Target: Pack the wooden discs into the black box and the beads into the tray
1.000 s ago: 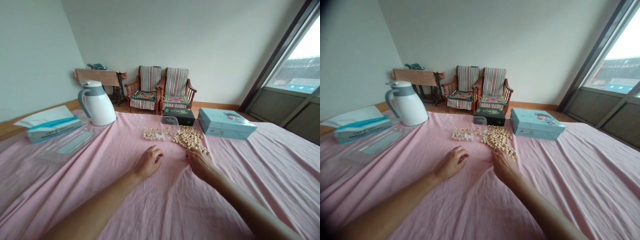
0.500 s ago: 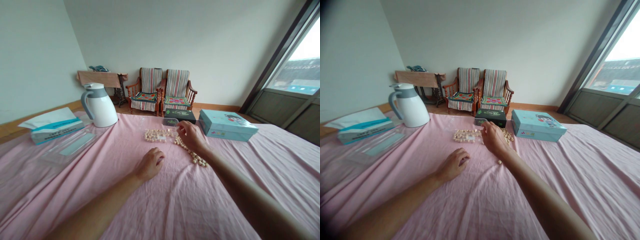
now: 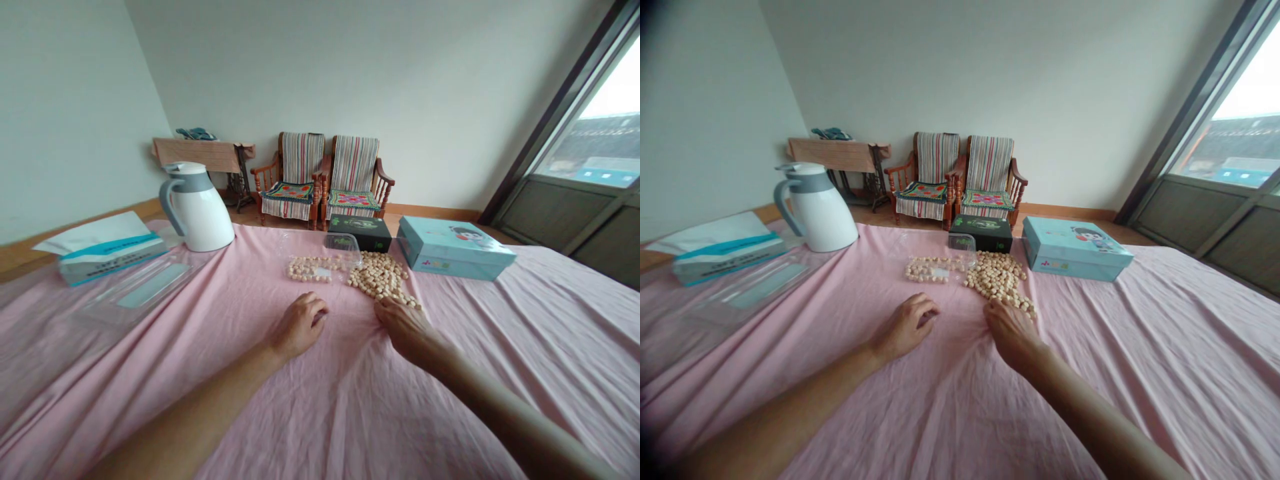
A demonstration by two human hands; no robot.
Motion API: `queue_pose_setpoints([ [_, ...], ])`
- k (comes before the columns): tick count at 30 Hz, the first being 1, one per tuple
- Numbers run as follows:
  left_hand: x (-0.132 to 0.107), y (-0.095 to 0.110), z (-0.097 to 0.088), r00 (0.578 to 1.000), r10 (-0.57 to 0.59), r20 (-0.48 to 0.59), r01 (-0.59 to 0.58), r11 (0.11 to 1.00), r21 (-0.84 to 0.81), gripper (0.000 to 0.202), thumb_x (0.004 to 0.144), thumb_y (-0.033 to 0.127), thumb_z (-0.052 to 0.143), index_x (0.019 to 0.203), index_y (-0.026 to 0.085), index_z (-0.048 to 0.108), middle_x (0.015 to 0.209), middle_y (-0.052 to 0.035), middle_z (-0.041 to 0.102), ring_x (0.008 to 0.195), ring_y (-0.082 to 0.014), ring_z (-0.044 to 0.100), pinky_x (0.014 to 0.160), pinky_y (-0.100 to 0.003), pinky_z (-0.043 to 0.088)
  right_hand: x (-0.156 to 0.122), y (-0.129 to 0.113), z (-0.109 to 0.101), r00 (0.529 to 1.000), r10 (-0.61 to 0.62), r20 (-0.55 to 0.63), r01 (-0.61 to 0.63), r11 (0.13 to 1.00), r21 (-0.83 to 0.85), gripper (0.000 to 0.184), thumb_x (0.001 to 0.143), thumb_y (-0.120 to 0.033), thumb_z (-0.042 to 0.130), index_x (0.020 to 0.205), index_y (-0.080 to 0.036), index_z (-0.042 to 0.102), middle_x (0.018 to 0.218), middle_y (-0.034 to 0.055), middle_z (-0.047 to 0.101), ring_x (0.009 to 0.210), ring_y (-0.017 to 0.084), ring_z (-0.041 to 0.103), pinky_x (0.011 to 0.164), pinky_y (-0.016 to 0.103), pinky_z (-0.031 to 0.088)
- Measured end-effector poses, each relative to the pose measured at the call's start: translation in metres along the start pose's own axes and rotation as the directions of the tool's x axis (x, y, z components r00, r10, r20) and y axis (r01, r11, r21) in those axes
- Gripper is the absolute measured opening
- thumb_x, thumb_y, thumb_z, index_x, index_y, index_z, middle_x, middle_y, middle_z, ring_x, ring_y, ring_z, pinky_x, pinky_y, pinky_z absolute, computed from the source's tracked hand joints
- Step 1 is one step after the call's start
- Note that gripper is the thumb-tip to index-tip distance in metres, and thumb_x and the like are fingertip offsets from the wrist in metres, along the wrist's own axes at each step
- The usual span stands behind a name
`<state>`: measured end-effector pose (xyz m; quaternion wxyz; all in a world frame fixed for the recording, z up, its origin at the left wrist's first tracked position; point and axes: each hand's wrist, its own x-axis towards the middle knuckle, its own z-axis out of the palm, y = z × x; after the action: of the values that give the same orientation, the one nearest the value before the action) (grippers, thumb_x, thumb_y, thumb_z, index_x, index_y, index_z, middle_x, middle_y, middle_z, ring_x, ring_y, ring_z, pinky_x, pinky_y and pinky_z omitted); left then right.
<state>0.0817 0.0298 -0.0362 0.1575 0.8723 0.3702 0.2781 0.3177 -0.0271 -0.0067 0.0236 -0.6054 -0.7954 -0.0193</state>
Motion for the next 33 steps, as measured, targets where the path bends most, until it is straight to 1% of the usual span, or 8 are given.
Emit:
queue_pose_setpoints([
  [3,0.000,-0.003,0.002,1.000,-0.003,-0.026,0.002,1.000,-0.017,0.020,0.076,0.005,0.049,0.086,0.016,0.063,0.085,-0.0047,0.059,0.083,-0.0164,0.056,0.074,-0.027,0.044,0.021,0.002,-0.012,0.999,-0.041,-0.018,0.042,0.995,0.094,0.020,0.072,0.000,0.045,0.078,-0.016,0.057,0.081,0.0061,0.061,0.072,0.015,0.051,0.061,0.026,0.029],
  [6,0.000,-0.007,0.004,0.996,-0.036,-0.081,0.033,0.999,-0.041,0.023,0.074,0.002,0.046,0.085,0.015,0.062,0.082,-0.0037,0.059,0.075,-0.0143,0.056,0.069,-0.025,0.044,0.051,-0.001,-0.038,0.982,-0.056,-0.180,0.094,0.974,0.208,0.017,0.071,-0.003,0.047,0.075,-0.016,0.056,0.074,0.0032,0.059,0.070,0.013,0.051,0.062,0.023,0.031],
  [10,0.001,-0.016,0.003,0.950,-0.159,-0.268,0.132,0.985,-0.115,0.025,0.070,0.000,0.044,0.081,0.016,0.059,0.080,-0.0019,0.059,0.073,-0.0134,0.056,0.069,-0.025,0.044,0.074,-0.006,-0.066,0.885,0.070,-0.460,0.074,0.955,0.289,0.021,0.078,-0.007,0.045,0.091,-0.014,0.060,0.088,0.0063,0.061,0.071,0.012,0.053,0.065,0.023,0.034],
  [13,0.005,-0.027,-0.003,0.777,-0.384,-0.499,0.247,0.915,-0.319,0.018,0.069,0.003,0.047,0.077,0.017,0.056,0.077,-0.0004,0.059,0.073,-0.0139,0.057,0.068,-0.025,0.044,0.066,0.000,-0.059,0.899,0.053,-0.435,0.075,0.959,0.273,0.018,0.079,-0.009,0.045,0.086,-0.015,0.061,0.084,0.0052,0.061,0.070,0.013,0.053,0.065,0.023,0.034],
  [16,0.009,-0.045,-0.010,0.590,-0.537,-0.603,0.279,0.837,-0.471,0.015,0.070,0.008,0.049,0.079,0.018,0.054,0.078,0.0000,0.058,0.074,-0.0139,0.057,0.069,-0.025,0.045,0.046,0.015,-0.033,0.971,0.031,-0.235,0.019,0.978,0.207,0.018,0.079,-0.009,0.044,0.069,-0.016,0.058,0.071,0.0045,0.060,0.069,0.014,0.052,0.066,0.024,0.033],
  [20,0.011,-0.069,-0.015,0.482,-0.595,-0.643,0.271,0.799,-0.537,0.020,0.071,0.011,0.048,0.089,0.019,0.051,0.088,-0.0009,0.059,0.082,-0.0129,0.058,0.075,-0.024,0.047,0.019,0.029,0.001,0.996,0.046,-0.076,-0.035,0.991,0.131,0.022,0.080,-0.007,0.042,0.070,-0.015,0.059,0.076,0.0077,0.061,0.072,0.015,0.052,0.065,0.025,0.032],
  [28,0.014,-0.080,-0.014,0.503,-0.666,-0.551,0.297,0.732,-0.613,0.020,0.067,0.013,0.050,0.086,0.016,0.056,0.078,-0.0016,0.062,0.075,-0.0140,0.060,0.072,-0.026,0.050,0.003,0.014,0.014,0.996,0.079,-0.040,-0.078,0.997,0.012,0.025,0.082,-0.005,0.039,0.084,-0.016,0.061,0.095,0.0113,0.058,0.086,0.019,0.051,0.071,0.028,0.033],
  [33,0.015,-0.076,-0.014,0.516,-0.657,-0.550,0.304,0.741,-0.599,0.031,0.067,0.010,0.050,0.097,0.015,0.056,0.096,-0.0066,0.064,0.086,-0.0159,0.062,0.082,-0.032,0.051,0.009,0.011,0.003,0.998,0.042,-0.044,-0.039,0.996,0.079,0.021,0.077,-0.004,0.042,0.079,-0.016,0.060,0.086,0.0085,0.060,0.080,0.016,0.053,0.068,0.027,0.032],
])
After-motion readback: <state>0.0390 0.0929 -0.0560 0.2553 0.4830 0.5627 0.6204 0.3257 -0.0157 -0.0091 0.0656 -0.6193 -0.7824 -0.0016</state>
